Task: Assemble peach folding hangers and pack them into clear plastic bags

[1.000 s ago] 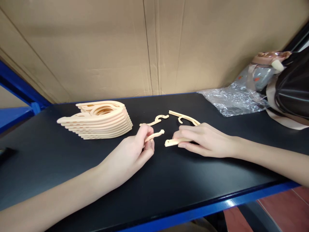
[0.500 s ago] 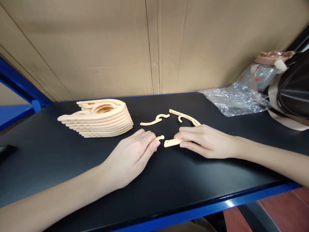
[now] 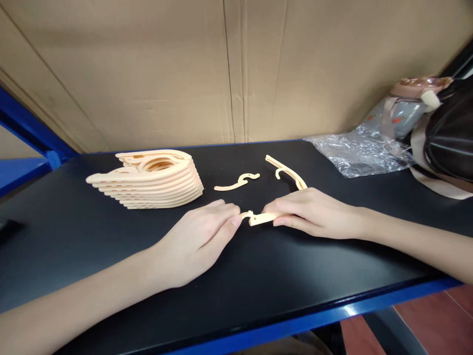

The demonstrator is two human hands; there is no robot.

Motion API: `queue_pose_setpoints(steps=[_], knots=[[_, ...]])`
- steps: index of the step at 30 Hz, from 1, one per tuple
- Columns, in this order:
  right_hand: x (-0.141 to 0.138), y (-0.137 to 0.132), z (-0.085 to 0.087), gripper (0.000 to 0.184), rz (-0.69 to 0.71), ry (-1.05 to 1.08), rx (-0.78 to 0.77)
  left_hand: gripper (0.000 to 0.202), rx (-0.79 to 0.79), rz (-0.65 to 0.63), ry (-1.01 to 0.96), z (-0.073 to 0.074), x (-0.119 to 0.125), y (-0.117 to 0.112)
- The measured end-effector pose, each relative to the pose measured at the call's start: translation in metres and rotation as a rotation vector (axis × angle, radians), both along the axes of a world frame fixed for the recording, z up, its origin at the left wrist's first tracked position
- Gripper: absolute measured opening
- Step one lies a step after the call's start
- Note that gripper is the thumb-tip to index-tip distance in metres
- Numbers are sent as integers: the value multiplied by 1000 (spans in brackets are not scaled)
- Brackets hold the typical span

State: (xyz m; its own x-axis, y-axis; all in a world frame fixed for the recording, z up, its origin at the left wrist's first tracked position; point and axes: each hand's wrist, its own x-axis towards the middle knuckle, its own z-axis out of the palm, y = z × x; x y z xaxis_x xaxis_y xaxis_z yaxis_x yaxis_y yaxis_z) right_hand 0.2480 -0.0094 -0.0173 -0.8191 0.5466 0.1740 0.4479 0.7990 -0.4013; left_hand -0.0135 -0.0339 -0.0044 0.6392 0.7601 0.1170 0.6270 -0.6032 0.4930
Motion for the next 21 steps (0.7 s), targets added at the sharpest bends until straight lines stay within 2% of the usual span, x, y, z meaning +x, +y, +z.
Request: queue_pose_setpoints(steps=[5,13,21], knots=[[-1,0,-5,31,-3,18,41,41,-41,-56,14,5,-1,3],[-1,1,-8,32,-22,35,103,43,-135,-26,13,8,-1,4],[-2,1,-7,35,-23,36,146,42,-88,-52,44,10,-1,3]])
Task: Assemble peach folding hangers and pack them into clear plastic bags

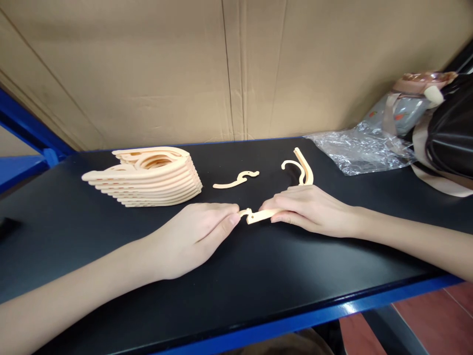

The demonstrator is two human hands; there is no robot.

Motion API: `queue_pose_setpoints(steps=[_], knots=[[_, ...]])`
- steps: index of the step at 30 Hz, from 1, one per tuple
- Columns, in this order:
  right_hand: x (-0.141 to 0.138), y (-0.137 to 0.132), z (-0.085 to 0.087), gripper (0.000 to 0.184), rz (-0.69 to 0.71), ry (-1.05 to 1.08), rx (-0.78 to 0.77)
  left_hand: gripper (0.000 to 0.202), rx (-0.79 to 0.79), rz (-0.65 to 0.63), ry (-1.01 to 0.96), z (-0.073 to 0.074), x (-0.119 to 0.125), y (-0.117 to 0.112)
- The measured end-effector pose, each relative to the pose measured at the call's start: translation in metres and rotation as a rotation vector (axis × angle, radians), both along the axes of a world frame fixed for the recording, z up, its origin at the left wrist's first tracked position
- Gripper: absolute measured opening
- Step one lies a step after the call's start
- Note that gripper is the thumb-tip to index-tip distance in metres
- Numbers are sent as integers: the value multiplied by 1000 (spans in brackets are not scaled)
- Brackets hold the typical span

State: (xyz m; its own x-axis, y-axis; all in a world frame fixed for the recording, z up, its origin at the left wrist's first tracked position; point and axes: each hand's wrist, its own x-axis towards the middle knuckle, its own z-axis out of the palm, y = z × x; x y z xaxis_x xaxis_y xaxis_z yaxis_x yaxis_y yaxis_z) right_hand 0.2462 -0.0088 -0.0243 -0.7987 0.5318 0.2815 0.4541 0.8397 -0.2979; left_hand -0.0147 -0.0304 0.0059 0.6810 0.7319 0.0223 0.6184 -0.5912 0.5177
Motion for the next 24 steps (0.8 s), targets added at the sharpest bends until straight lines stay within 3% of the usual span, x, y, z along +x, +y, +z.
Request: queue_pose_setpoints(steps=[5,12,19,24], knots=[[-1,1,0,33,21,15,65,44,24,-26,37,0,-1,1],[0,2,-2,33,20,32,36,44,18,-29,42,-3,-1,3],[1,2,-1,32,23,1,-6,36,192,-88,141,-1,0,-2],[0,2,1,33,21,-19,-24,36,285,-124,188,-9,-2,-1]])
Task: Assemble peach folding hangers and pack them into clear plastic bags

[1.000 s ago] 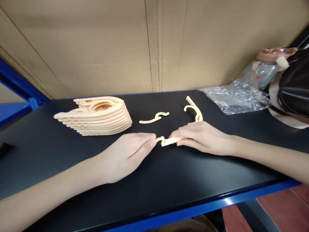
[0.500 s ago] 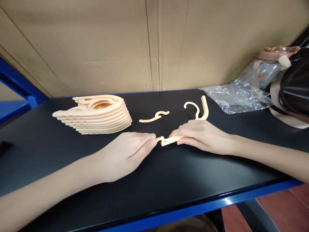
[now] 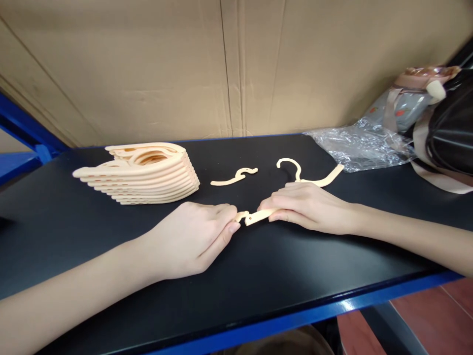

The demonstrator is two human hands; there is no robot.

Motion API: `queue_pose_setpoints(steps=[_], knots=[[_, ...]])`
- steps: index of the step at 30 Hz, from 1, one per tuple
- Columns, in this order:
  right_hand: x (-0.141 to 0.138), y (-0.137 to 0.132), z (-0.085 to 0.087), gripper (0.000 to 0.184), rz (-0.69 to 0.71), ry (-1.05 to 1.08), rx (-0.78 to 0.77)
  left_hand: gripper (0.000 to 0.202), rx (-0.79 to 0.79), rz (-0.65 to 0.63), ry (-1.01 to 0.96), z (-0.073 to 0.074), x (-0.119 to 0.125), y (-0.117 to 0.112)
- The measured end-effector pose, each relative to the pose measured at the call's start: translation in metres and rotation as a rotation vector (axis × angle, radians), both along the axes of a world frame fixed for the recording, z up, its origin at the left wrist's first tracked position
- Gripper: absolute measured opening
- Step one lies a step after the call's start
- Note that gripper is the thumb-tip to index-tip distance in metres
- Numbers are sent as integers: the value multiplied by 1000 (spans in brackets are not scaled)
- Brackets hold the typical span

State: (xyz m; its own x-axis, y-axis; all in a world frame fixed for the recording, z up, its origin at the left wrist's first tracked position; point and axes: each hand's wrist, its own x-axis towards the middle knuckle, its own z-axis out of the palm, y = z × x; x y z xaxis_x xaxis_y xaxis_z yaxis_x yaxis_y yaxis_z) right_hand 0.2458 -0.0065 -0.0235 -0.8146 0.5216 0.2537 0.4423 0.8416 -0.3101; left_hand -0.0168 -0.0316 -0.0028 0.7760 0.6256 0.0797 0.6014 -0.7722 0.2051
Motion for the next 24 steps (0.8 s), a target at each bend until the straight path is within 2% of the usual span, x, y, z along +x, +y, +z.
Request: queue_pose_setpoints(steps=[5,11,19,24], knots=[[-2,-1,1,35,22,-5,-3,32,122,-98,-12,-7,1,3],[-3,0,0,33,2,7,24,36,-34,35,0,3,5,-1],[-2,0,0,34,-28,-1,48,40,-111,74,-62,7,5,1],[-2,-1,3,34,-37,-10,23,38,-80,53,-57,6,4,-1]])
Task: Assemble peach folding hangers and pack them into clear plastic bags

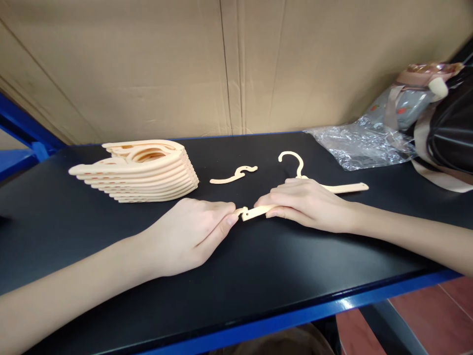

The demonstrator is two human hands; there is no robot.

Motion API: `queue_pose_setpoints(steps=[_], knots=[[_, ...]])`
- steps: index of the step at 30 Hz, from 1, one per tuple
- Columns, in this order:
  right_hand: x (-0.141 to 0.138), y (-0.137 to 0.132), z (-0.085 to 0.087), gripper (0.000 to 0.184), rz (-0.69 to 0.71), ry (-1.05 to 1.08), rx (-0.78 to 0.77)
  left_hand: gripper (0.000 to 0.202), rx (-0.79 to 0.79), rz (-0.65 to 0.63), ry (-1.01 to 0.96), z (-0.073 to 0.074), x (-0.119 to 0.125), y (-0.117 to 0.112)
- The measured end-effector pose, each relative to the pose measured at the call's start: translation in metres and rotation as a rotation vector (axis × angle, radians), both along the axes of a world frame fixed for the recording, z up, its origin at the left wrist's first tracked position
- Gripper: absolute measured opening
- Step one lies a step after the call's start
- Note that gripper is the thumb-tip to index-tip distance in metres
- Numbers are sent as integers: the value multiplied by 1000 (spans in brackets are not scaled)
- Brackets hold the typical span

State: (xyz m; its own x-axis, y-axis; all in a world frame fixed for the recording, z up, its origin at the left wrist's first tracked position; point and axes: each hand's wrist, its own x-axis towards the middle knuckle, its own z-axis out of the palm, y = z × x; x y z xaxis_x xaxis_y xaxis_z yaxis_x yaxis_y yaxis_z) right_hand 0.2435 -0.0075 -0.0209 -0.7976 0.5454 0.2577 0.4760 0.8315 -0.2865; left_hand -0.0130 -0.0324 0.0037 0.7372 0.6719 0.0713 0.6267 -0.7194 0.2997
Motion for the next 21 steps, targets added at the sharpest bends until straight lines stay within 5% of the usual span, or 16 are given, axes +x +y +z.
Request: queue_pose_setpoints(steps=[13,21], knots=[[1,1,0,34,28,14,-77,34,268,-159,52,-16,-4,4],[4,3,-3,31,15,27,-107,29,583,-201,138,-21,-6,2]])
